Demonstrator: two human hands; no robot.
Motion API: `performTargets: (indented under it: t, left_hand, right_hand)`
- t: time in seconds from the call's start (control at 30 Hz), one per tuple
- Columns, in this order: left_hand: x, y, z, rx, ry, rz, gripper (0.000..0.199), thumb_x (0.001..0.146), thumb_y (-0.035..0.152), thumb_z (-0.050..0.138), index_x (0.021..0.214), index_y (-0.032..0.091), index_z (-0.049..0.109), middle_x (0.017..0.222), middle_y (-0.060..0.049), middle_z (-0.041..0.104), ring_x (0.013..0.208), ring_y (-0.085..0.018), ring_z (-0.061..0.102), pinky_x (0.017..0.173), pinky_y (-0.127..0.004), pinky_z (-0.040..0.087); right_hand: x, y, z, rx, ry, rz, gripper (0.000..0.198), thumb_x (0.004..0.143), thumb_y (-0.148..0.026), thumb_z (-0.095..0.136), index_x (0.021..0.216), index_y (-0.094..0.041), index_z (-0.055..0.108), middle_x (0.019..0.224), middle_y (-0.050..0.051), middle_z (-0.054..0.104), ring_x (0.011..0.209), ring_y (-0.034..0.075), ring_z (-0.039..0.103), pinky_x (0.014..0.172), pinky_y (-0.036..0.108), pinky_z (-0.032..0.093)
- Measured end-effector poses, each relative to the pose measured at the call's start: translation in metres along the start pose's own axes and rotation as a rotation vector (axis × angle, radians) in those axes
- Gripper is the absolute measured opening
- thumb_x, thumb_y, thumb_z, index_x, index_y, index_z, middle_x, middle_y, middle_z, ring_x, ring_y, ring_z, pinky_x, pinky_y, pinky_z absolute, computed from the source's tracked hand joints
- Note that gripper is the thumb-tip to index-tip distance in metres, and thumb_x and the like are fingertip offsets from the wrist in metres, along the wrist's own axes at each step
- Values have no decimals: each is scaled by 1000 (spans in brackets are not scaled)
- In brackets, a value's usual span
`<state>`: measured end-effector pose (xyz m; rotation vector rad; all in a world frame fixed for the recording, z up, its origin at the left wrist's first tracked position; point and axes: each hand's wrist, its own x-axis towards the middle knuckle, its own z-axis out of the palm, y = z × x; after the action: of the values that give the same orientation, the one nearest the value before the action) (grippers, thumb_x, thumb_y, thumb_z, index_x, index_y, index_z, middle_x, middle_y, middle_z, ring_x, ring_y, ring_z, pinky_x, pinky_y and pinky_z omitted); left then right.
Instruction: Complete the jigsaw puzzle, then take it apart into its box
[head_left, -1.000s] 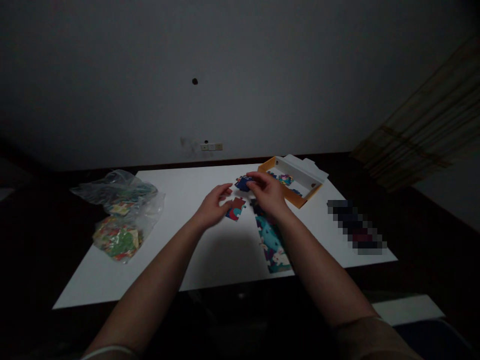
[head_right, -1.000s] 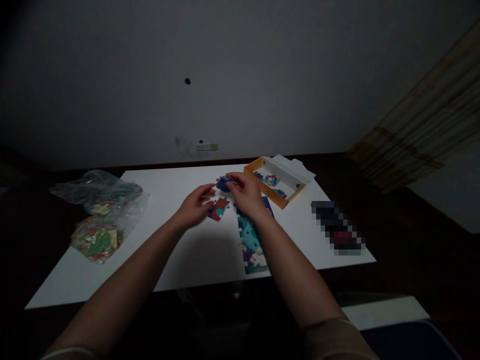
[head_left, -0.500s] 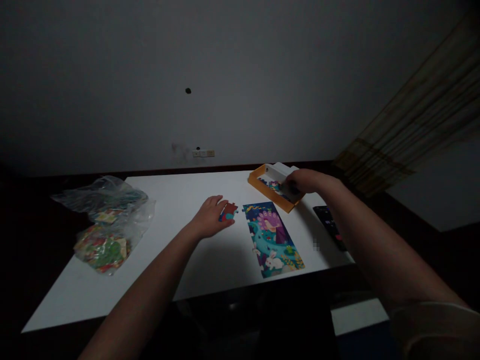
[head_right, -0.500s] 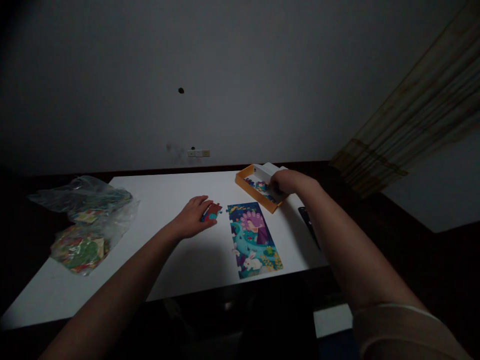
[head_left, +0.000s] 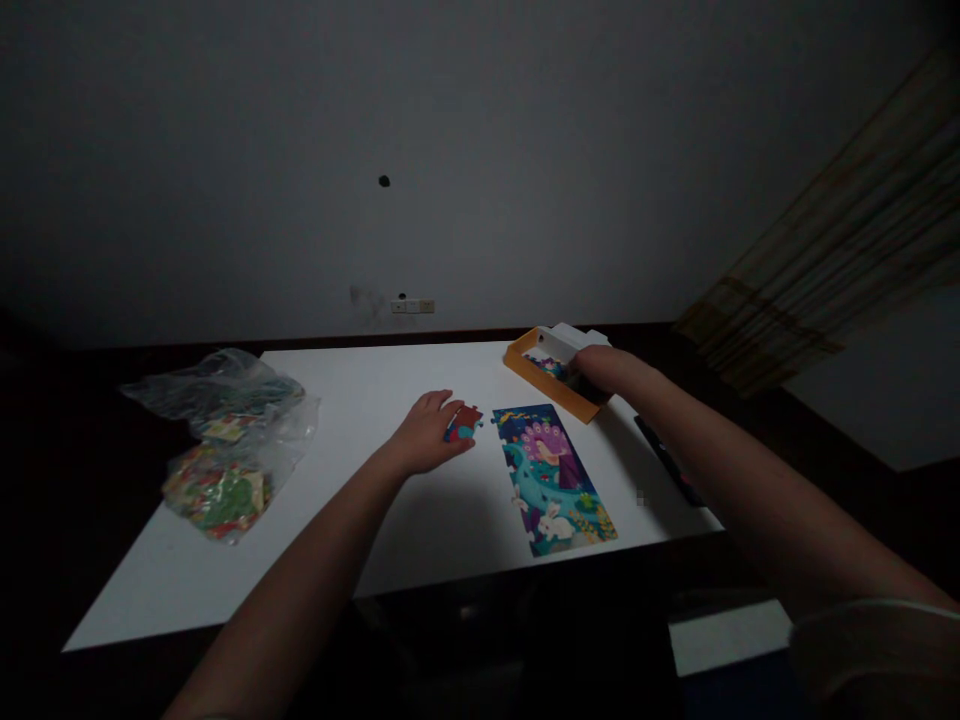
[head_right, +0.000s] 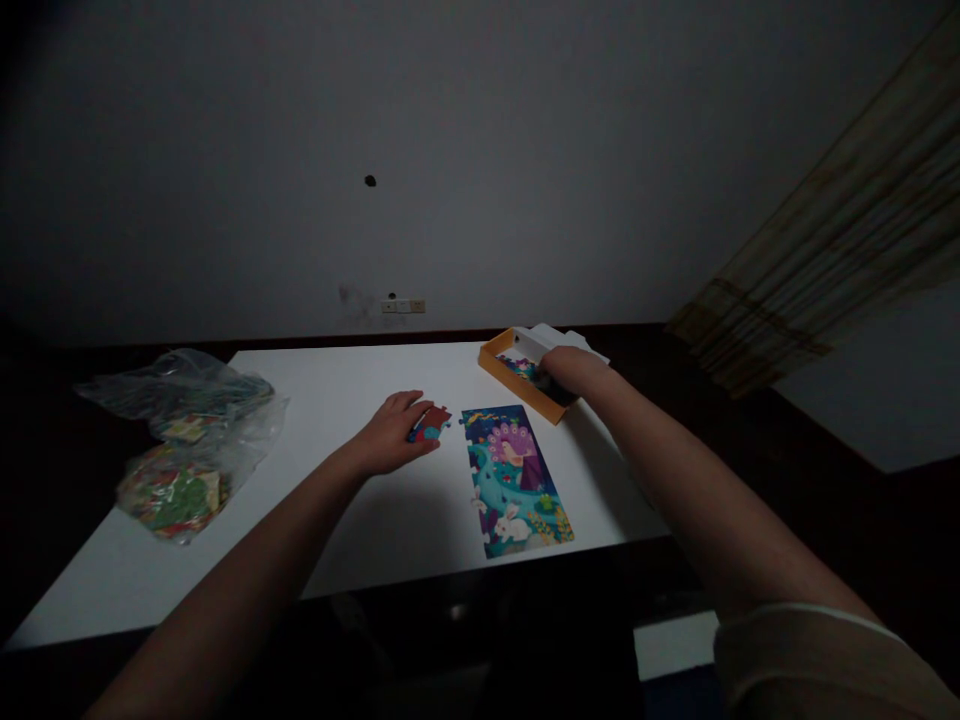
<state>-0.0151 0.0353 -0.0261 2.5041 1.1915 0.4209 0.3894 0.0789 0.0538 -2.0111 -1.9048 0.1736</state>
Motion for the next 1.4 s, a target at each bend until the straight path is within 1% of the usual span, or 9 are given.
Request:
performTargets:
  t: [0.3, 0.43, 0.57, 0.7, 0.83, 1.0, 1.1, 1.27, 1.4]
  left_hand:
    - [0, 2, -1, -15, 16, -3, 76, 96, 62, 77, 157, 18, 64, 173, -25, 52, 162, -49, 45, 132, -67, 40]
    - [1, 2, -1, -20, 33, -11, 79, 93, 60, 79, 156, 15, 64, 171, -26, 54, 161, -49, 46, 133, -67, 39]
    - [0, 5, -2, -29, 45, 4, 72, 92, 52, 81, 152, 15, 68, 168, -26, 56, 160, -48, 49, 132, -68, 41]
    - [-3, 8, -2, -45, 55, 31, 60, 92, 39, 81, 149, 21, 72, 168, -22, 58, 159, -43, 51, 131, -61, 45]
    - [-4, 5, -3, -48, 73, 47, 55, 93, 37, 82, 145, 22, 73, 166, -19, 60, 157, -39, 54, 131, -57, 47]
    - [-6, -2, -14, -33, 142, -23, 70, 84, 53, 93, 140, 16, 75, 154, -24, 65, 150, -47, 54, 130, -67, 43]
    - [-8, -1, -20, -140, 143, -36, 52, 83, 49, 94, 125, 20, 83, 154, -22, 66, 151, -49, 52, 130, -69, 39]
    - [-7, 4, -22, -331, 133, -44, 24, 88, 37, 86, 108, 25, 85, 114, -10, 82, 114, -33, 71, 108, -50, 56]
    - [-1, -3, -15, -522, 218, -165, 21, 94, 41, 80, 101, 22, 83, 91, -6, 80, 87, -25, 71, 88, -41, 59]
  right_hand:
    - [-9, 5, -14, -295, -348, 4, 20, 77, -3, 81, 88, -19, 89, 92, 17, 85, 89, 31, 81, 84, 38, 57]
    - [-15, -4, -26, -313, -288, -43, 22, 84, -6, 76, 97, -17, 91, 99, 21, 86, 92, 32, 81, 85, 38, 57]
    - [-36, -44, -29, -239, -110, -180, 37, 103, -21, 62, 133, -20, 85, 134, 20, 83, 120, 34, 78, 101, 41, 57]
    - [-70, -108, 7, 76, -151, -487, 38, 111, -31, 55, 138, -22, 81, 130, 13, 85, 115, 30, 79, 104, 41, 58]
    - [-89, -148, 62, 149, -310, -590, 46, 97, -24, 74, 143, -18, 76, 135, 19, 81, 122, 36, 75, 105, 46, 58]
    - [-84, -142, 98, 314, -264, -588, 55, 93, -13, 74, 148, -18, 70, 139, 19, 76, 133, 35, 68, 118, 52, 52]
    - [-83, -135, 103, 371, -239, -575, 51, 96, -13, 72, 147, -18, 70, 138, 18, 74, 133, 33, 67, 119, 52, 53]
    - [-83, -131, 104, 633, -124, -584, 42, 96, -12, 73, 136, -24, 78, 130, 12, 71, 113, 25, 74, 105, 44, 62]
    - [-77, -126, 103, 820, 14, -408, 36, 93, -19, 79, 129, -26, 82, 131, 11, 76, 111, 26, 78, 103, 46, 65]
